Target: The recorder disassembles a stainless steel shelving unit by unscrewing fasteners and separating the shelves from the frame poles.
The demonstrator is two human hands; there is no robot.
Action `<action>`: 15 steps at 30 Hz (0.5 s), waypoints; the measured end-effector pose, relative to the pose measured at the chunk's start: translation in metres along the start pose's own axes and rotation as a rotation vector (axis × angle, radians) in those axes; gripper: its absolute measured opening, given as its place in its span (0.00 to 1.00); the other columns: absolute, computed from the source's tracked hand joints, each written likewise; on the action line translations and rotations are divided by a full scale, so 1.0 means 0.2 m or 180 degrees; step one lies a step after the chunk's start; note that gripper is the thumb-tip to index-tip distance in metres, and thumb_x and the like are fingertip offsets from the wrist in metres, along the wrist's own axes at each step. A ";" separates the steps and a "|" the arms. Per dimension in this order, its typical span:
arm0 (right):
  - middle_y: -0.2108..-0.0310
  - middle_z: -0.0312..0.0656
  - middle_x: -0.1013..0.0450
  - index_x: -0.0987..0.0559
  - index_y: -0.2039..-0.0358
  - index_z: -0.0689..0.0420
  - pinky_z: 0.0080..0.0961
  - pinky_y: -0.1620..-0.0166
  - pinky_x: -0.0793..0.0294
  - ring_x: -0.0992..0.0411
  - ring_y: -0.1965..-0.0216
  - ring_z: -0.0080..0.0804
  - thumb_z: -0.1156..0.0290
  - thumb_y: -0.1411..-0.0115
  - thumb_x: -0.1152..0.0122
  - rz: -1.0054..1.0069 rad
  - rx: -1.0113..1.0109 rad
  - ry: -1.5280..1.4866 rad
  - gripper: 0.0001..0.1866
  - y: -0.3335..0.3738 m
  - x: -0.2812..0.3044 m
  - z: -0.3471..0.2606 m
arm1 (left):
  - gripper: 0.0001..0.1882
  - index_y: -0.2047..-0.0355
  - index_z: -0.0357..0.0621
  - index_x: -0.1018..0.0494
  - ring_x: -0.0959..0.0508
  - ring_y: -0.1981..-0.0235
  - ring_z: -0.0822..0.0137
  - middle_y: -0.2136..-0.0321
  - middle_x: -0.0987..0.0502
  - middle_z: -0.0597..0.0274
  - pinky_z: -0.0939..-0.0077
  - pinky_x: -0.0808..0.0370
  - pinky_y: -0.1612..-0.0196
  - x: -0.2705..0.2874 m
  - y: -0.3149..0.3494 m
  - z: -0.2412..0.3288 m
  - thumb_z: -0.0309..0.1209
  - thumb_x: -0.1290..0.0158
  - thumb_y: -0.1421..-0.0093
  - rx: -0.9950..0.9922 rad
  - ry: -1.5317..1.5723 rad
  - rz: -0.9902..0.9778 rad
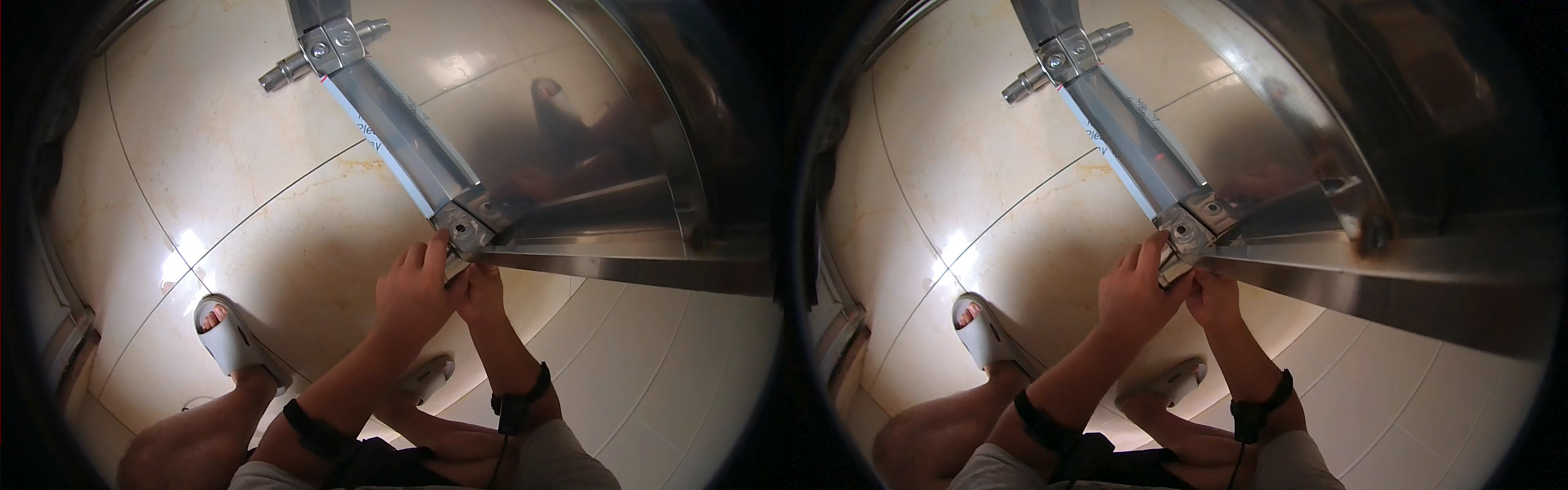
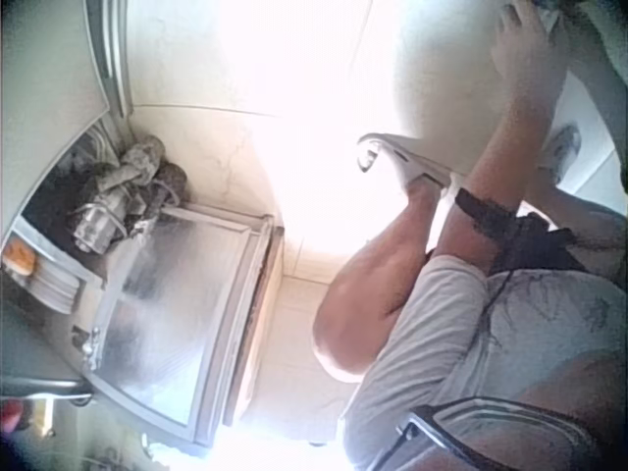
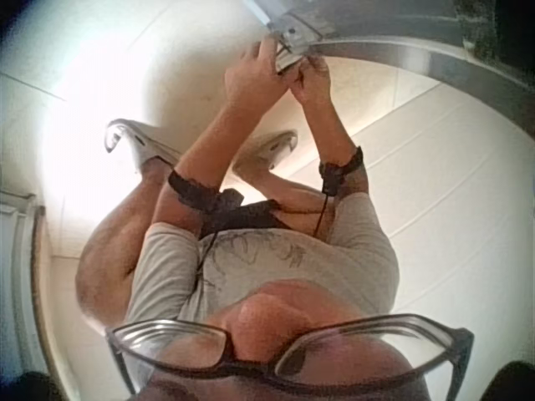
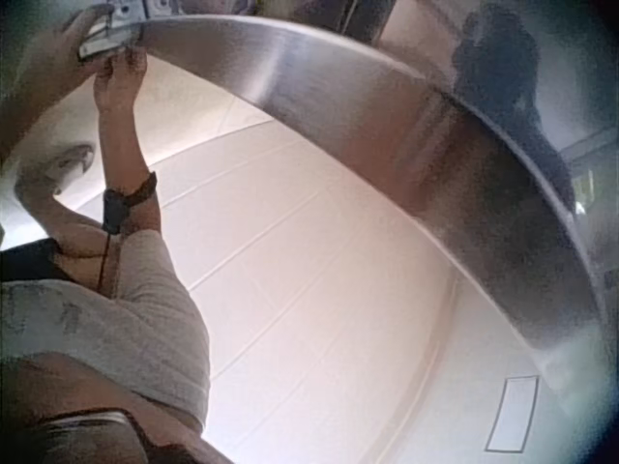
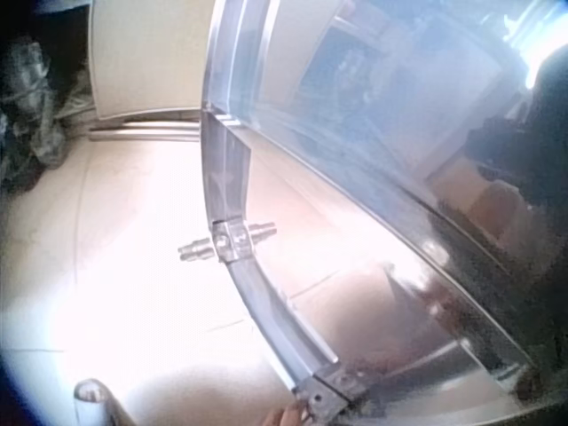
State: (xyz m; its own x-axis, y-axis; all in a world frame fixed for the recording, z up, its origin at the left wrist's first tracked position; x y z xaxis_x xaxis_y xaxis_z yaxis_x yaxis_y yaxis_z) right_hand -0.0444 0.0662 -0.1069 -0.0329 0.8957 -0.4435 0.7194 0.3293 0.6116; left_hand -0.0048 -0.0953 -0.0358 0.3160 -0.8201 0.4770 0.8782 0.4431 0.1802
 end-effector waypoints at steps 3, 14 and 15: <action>0.53 0.42 0.36 0.37 0.51 0.58 0.26 0.49 0.33 0.35 0.52 0.33 0.84 0.49 0.50 -0.0030 0.0593 0.1508 0.23 0.01 -0.03 -0.03 | 0.28 0.57 0.45 0.34 0.24 0.72 0.58 0.71 0.25 0.57 0.67 0.26 0.73 0.00 0.01 0.00 0.40 0.41 0.58 0.0014 -0.0074 -0.0028; 0.53 0.43 0.36 0.37 0.52 0.60 0.27 0.48 0.34 0.35 0.52 0.33 0.91 0.55 0.53 0.0497 0.0305 0.0351 0.27 0.05 0.04 -0.05 | 0.30 0.55 0.46 0.35 0.24 0.77 0.55 0.76 0.25 0.54 0.66 0.27 0.76 -0.02 -0.02 -0.01 0.44 0.41 0.58 0.0136 0.0124 -0.0142; 0.53 0.43 0.36 0.37 0.52 0.60 0.27 0.48 0.34 0.35 0.52 0.33 0.91 0.55 0.53 0.0497 0.0309 0.0354 0.27 0.05 0.03 -0.05 | 0.32 0.54 0.45 0.37 0.24 0.77 0.55 0.75 0.25 0.54 0.66 0.27 0.75 -0.02 -0.02 -0.01 0.44 0.41 0.58 0.0210 0.0269 -0.0084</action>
State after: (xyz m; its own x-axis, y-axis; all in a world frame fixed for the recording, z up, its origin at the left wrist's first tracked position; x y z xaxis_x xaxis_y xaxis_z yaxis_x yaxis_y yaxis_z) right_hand -0.0440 0.0785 -0.0978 0.0117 0.9628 -0.2701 0.7849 0.1585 0.5990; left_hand -0.0084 -0.0946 -0.0404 0.3246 -0.8583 0.3974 0.8620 0.4414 0.2494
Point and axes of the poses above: each hand's wrist, its own y-axis away from the middle knuckle, its own x-axis out of the back of the hand, z = x × y, the point moved 5 cm from there along -y, towards the middle knuckle
